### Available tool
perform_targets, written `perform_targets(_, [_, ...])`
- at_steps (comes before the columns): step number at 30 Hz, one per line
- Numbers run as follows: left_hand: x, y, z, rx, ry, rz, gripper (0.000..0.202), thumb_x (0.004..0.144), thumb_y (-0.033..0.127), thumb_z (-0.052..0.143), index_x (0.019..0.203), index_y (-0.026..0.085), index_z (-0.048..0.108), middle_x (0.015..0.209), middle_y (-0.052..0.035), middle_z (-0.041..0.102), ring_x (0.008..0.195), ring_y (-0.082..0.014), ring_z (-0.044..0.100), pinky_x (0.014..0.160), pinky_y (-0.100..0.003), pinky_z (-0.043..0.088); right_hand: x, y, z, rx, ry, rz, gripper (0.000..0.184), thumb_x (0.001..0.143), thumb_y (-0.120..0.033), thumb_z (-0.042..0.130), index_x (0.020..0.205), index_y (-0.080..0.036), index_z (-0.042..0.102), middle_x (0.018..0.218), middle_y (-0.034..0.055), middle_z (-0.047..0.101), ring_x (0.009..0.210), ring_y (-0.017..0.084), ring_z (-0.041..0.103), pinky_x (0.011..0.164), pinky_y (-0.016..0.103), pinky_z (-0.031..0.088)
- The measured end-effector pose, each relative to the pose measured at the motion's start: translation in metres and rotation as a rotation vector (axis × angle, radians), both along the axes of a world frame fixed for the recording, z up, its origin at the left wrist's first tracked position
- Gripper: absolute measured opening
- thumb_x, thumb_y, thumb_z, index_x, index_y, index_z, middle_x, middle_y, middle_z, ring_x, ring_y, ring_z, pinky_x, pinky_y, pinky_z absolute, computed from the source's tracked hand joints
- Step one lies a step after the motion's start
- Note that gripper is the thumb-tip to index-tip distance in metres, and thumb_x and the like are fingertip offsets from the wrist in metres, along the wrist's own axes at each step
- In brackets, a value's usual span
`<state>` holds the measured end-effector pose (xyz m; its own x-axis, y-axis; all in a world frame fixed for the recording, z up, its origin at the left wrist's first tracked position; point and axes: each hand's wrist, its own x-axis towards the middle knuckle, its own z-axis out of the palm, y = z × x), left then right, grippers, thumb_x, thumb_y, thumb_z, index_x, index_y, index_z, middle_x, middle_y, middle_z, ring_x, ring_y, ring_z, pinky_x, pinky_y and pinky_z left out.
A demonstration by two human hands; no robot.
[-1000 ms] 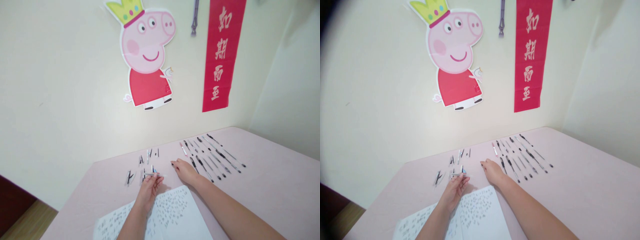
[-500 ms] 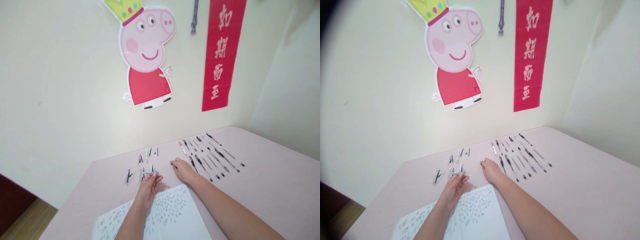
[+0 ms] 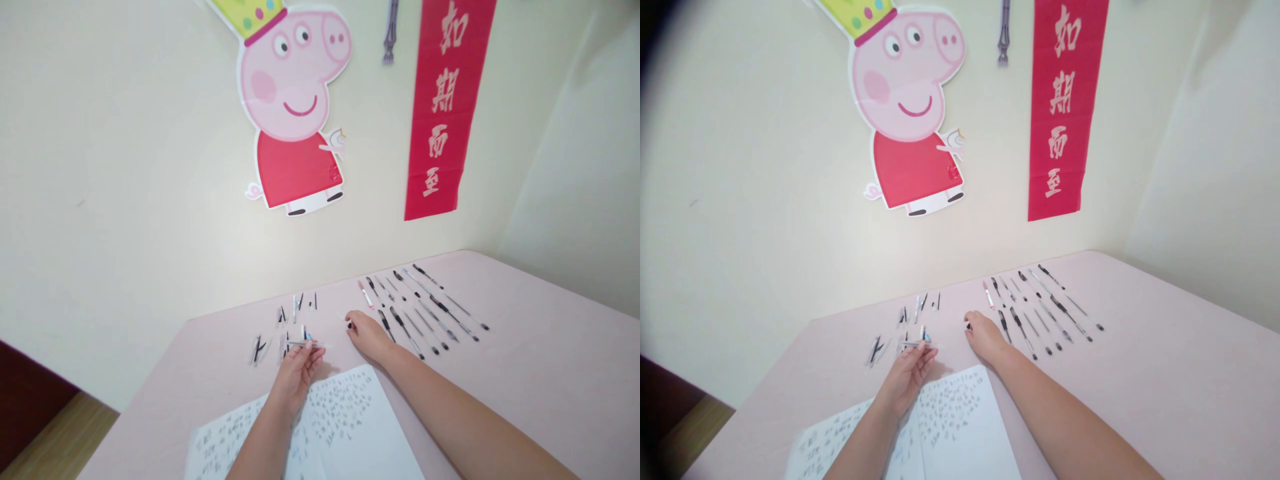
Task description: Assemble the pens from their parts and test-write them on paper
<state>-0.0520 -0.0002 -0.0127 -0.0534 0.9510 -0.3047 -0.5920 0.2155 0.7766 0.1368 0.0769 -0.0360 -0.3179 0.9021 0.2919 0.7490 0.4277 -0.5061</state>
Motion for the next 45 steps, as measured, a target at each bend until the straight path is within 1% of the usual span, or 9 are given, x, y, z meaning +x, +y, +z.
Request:
perform_targets(8, [0.0,0.001,-0.001,0.006,0.001,-0.001,0.004,0.08,0.01,0.058,0.079,0.011,0.061,0.07,-0.0052,0.069,0.065,-0.0106,0.067,0.059,-0.016,0.054,-0.002,-0.002,0.003,0.008,-0.097,-0.024,0.012,0.08,-0.013,0.048,0.081,-0.016,0.06,0.084,0.0055,0.057,0.078,0.015,0.054,0.073,0.024,0.036])
perform_targets(14, [0.0,0.0,-0.001,0.019,0.006,-0.004,0.004,0.08,0.011,0.058,0.08,0.011,0.062,0.071,-0.0053,0.069,0.066,-0.0108,0.067,0.059,-0.016,0.054,-0.002,-0.004,0.007,-0.013,-0.135,-0.024,0.01,0.082,-0.016,0.048,0.082,-0.017,0.058,0.087,0.006,0.059,0.08,0.016,0.055,0.072,0.024,0.035])
perform_targets(19, [-0.001,0.001,-0.002,0.015,0.002,-0.003,0.005,0.08,0.01,0.058,0.079,0.011,0.062,0.071,-0.0056,0.069,0.066,-0.0107,0.067,0.059,-0.016,0.054,-0.003,-0.006,0.008,-0.023,-0.143,-0.086,0.018,0.082,-0.02,0.051,0.099,-0.017,0.053,0.092,0.0074,0.061,0.084,0.019,0.057,0.07,0.026,0.035])
perform_targets(24, [-0.002,0.001,-0.003,0.017,-0.004,0.0,0.005,0.08,0.01,0.057,0.079,0.01,0.062,0.071,-0.0055,0.069,0.066,-0.0107,0.067,0.06,-0.016,0.054,-0.003,-0.006,0.01,-0.04,-0.222,-0.099,0.012,0.083,-0.018,0.047,0.088,-0.015,0.057,0.091,0.0112,0.062,0.083,0.021,0.058,0.07,0.028,0.035])
perform_targets(27, [-0.001,0.002,-0.001,0.022,0.0,0.025,0.006,0.08,0.009,0.057,0.079,0.011,0.062,0.069,-0.0054,0.069,0.066,-0.0108,0.067,0.059,-0.016,0.054,-0.002,-0.006,0.012,-0.032,-0.214,-0.074,0.012,0.082,-0.017,0.048,0.086,-0.015,0.058,0.089,0.01,0.062,0.082,0.02,0.057,0.07,0.027,0.036])
perform_targets(30, [0.0,0.002,0.002,0.058,0.014,0.082,0.007,0.081,0.009,0.055,0.079,0.011,0.061,0.07,-0.0058,0.07,0.067,-0.0109,0.068,0.06,-0.016,0.054,-0.004,-0.007,0.012,-0.01,-0.112,0.002,0.01,0.08,-0.017,0.05,0.085,-0.016,0.059,0.084,0.0066,0.062,0.079,0.017,0.056,0.07,0.025,0.037])
perform_targets(33, [0.0,0.004,0.003,0.088,0.026,0.133,0.007,0.081,0.009,0.055,0.079,0.011,0.061,0.072,-0.0062,0.07,0.067,-0.0107,0.068,0.062,-0.016,0.054,-0.009,-0.008,0.011,-0.008,0.116,0.13,0.01,0.077,-0.013,0.052,0.084,-0.016,0.059,0.079,0.0033,0.061,0.072,0.014,0.054,0.068,0.024,0.039])
perform_targets(38, [-0.001,0.005,0.002,0.1,0.034,0.162,0.004,0.079,0.01,0.058,0.078,0.011,0.062,0.073,-0.0064,0.071,0.068,-0.0114,0.068,0.064,-0.017,0.055,-0.021,-0.011,0.01,-0.156,0.5,0.219,0.016,0.071,-0.007,0.052,0.082,-0.017,0.058,0.069,-0.0019,0.058,0.062,0.01,0.053,0.059,0.02,0.041])
perform_targets(45, [-0.001,0.006,0.0,0.114,0.032,0.182,0.005,0.08,0.01,0.057,0.078,0.012,0.062,0.072,-0.0048,0.071,0.069,-0.011,0.068,0.065,-0.017,0.055,-0.028,-0.015,0.017,-0.26,0.677,0.274,0.009,0.068,-0.01,0.057,0.075,-0.016,0.059,0.064,-0.003,0.056,0.058,0.009,0.051,0.056,0.021,0.04])
